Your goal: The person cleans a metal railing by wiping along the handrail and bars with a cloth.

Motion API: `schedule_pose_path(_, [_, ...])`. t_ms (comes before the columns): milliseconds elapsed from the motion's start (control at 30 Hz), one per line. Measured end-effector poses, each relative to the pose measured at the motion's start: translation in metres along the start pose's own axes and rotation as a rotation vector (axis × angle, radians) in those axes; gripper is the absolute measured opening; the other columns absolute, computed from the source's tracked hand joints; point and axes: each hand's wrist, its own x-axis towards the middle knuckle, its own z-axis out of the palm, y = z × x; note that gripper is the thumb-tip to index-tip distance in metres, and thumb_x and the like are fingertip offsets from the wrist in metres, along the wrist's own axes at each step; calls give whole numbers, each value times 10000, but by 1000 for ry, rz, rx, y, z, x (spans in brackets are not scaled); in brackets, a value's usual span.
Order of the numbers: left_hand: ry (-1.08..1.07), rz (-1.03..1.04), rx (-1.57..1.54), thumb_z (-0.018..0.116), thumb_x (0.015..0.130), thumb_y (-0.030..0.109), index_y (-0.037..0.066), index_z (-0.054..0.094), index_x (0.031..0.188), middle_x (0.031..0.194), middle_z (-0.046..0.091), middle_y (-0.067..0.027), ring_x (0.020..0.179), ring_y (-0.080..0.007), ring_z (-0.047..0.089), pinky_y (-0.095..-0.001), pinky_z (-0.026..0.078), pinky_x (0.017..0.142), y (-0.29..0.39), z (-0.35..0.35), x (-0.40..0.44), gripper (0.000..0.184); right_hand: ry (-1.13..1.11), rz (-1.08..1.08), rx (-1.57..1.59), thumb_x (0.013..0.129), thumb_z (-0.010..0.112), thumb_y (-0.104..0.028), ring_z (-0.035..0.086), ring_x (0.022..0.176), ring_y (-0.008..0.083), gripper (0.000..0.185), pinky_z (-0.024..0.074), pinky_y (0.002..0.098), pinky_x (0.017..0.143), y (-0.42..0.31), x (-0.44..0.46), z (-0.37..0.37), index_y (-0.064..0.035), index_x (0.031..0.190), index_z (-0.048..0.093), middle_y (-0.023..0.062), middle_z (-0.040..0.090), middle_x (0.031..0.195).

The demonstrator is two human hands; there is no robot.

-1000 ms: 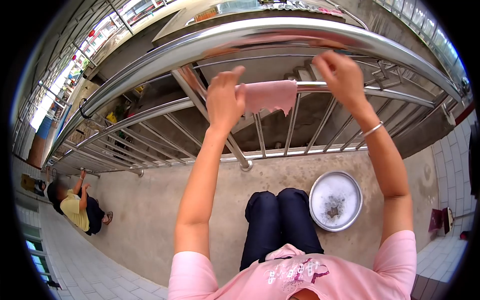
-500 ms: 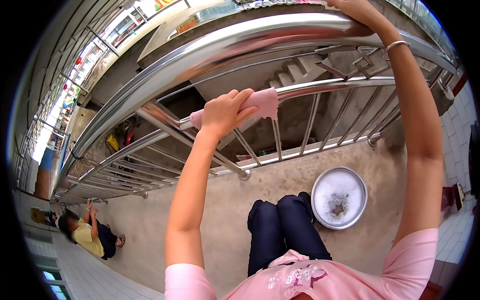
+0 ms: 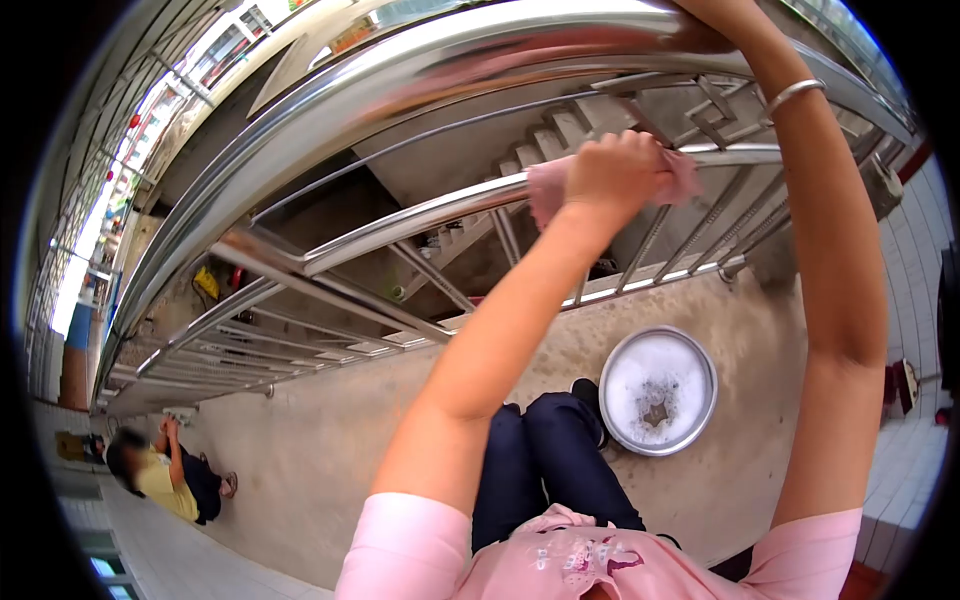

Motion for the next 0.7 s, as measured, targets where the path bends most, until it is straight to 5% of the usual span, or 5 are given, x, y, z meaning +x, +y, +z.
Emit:
schedule_pose_path(300, [264, -6, 82, 656, 799, 371, 115, 579, 957, 780, 578, -27, 770, -220, 610, -373, 454, 655, -12, -11, -28, 310, 50, 41, 84, 868, 571, -262, 651, 637, 273, 294, 491, 394, 631, 0, 0, 0, -26, 774, 718, 137, 656, 648])
schedule_pose_path(600, [104, -104, 389, 630, 833, 323, 187, 599, 847, 715, 562, 15, 679, -190, 600, -365, 454, 595, -144, -119, -136, 140, 95, 61, 98, 850, 570, -251, 654, 629, 273, 297, 489, 400, 626, 1, 3, 1, -31, 715, 717, 136, 667, 646])
schedule_pose_path(700, [83, -188, 420, 610, 849, 314, 173, 611, 852, 715, 565, -2, 705, -214, 599, -383, 458, 623, -178, -145, -168, 141, 53, 68, 57, 841, 584, -279, 672, 734, 273, 275, 500, 396, 680, 13, 9, 4, -42, 791, 715, 131, 691, 744])
